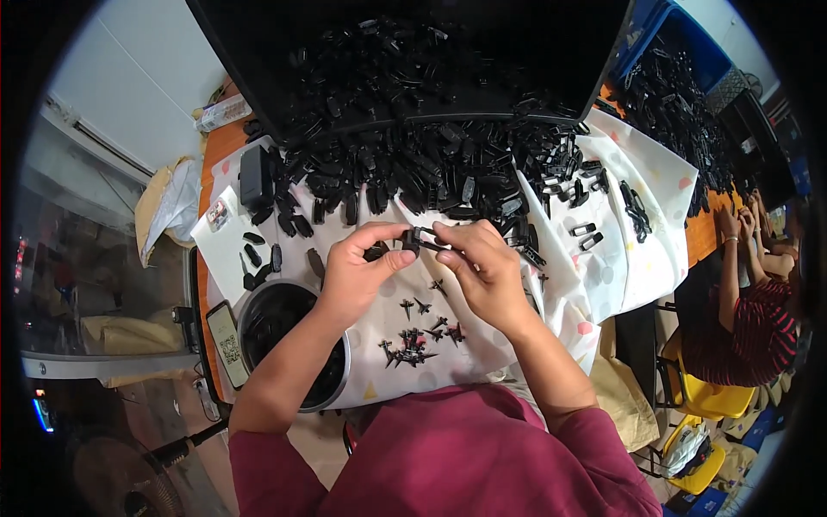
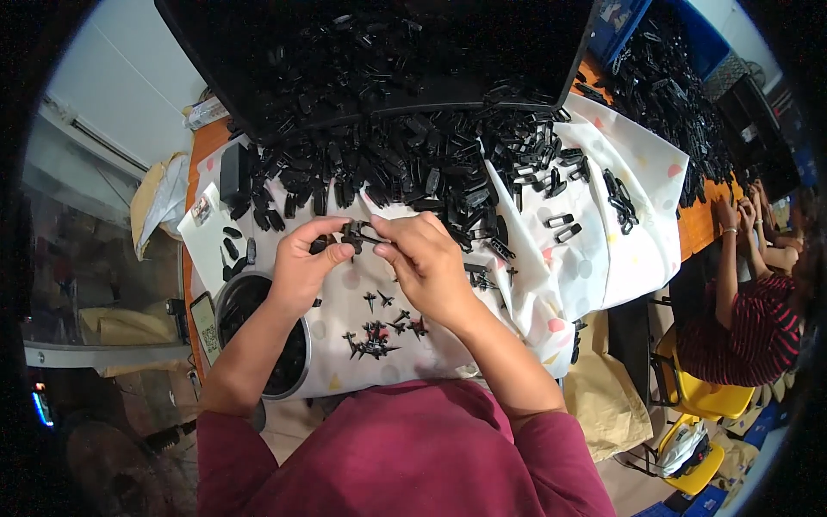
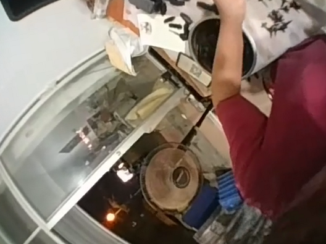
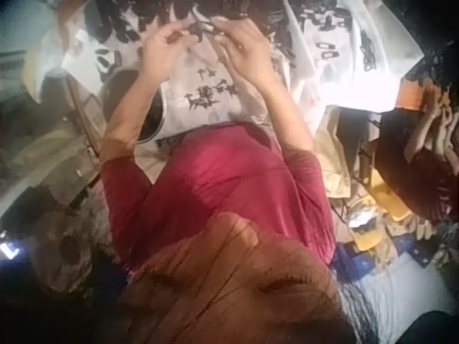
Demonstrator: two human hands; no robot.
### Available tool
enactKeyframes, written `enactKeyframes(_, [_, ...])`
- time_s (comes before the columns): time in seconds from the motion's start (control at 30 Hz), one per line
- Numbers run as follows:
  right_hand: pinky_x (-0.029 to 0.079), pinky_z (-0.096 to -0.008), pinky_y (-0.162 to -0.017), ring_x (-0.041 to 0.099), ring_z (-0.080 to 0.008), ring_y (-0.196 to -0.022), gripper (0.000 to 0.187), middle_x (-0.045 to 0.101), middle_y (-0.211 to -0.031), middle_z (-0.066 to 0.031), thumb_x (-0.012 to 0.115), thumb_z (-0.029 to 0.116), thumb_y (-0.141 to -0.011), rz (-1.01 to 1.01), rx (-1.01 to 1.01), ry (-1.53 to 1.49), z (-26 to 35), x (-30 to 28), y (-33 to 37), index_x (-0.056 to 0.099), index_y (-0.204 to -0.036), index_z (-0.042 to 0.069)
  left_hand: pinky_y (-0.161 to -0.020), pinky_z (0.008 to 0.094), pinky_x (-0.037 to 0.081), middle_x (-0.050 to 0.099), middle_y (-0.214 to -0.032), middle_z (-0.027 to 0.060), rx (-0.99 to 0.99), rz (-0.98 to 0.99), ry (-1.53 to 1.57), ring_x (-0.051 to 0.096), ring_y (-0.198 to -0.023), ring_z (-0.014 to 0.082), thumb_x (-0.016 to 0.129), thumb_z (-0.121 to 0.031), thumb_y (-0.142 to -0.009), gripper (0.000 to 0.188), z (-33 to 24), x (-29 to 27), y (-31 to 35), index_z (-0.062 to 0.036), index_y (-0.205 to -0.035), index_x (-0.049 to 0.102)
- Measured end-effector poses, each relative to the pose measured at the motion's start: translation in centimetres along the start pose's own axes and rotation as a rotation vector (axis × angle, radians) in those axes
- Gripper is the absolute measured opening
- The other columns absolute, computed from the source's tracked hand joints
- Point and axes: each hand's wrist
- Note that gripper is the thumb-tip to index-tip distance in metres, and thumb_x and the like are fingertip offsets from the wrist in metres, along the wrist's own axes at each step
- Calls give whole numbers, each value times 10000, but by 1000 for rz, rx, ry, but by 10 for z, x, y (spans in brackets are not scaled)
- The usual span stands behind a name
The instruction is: Assembling small black plastic components at a manufacturing workbench.
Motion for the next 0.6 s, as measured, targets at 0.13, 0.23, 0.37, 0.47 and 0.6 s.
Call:
enactKeyframes(0.13, [434, -287, -604, 524, -219, -702, 295, 594, -811, -110, 624, -27, -699, 32, -84, 60, 11, -8, 6, 596, -990, 8, -729, 198, 416, 584, -882, 14, 27, 11, -82, 527, -798, 78, 643, -65, -761, 252, -4, 2, 9, -2, -999, 586])
enactKeyframes(0.23, [425, -301, -569, 498, -233, -657, 326, 579, -782, -108, 631, -45, -669, 85, -125, 142, 12, -12, 11, 591, -989, 1, -693, 216, 429, 593, -843, 34, 220, 44, -323, 542, -773, 109, 651, -82, -751, 243, -10, 1, 11, 3, -971, 595])
enactKeyframes(0.37, [411, -313, -544, 483, -238, -635, 382, 556, -773, -99, 654, -52, -624, 44, -236, 252, 15, -4, 20, 580, -995, -3, -565, 216, 428, 598, -833, 12, 427, 78, -654, 520, -672, 90, 660, -112, -747, 272, -10, 1, 13, -4, -988, 596])
enactKeyframes(0.47, [405, -306, -543, 489, -240, -656, 394, 543, -783, -98, 654, -57, -621, -112, -192, 321, 22, 4, 22, 582, -1001, 14, -464, 148, 307, 609, -925, -16, -202, -33, 346, 396, -571, 2, 634, -110, -771, 314, 8, 20, 18, -32, -1069, 570])
enactKeyframes(0.6, [413, -293, -556, 502, -230, -698, 374, 531, -856, -107, 653, -60, -638, -68, -178, 327, 23, 4, 32, 590, -998, 23, -495, 156, 339, 594, -1012, 25, -106, -35, 370, 418, -577, 22, 562, -124, -825, 282, 1, 35, 23, -20, -1087, 550])
Point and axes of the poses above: each hand's wrist, its own y-axis away from the middle knuckle, its own x-axis out of the palm, z = x × y
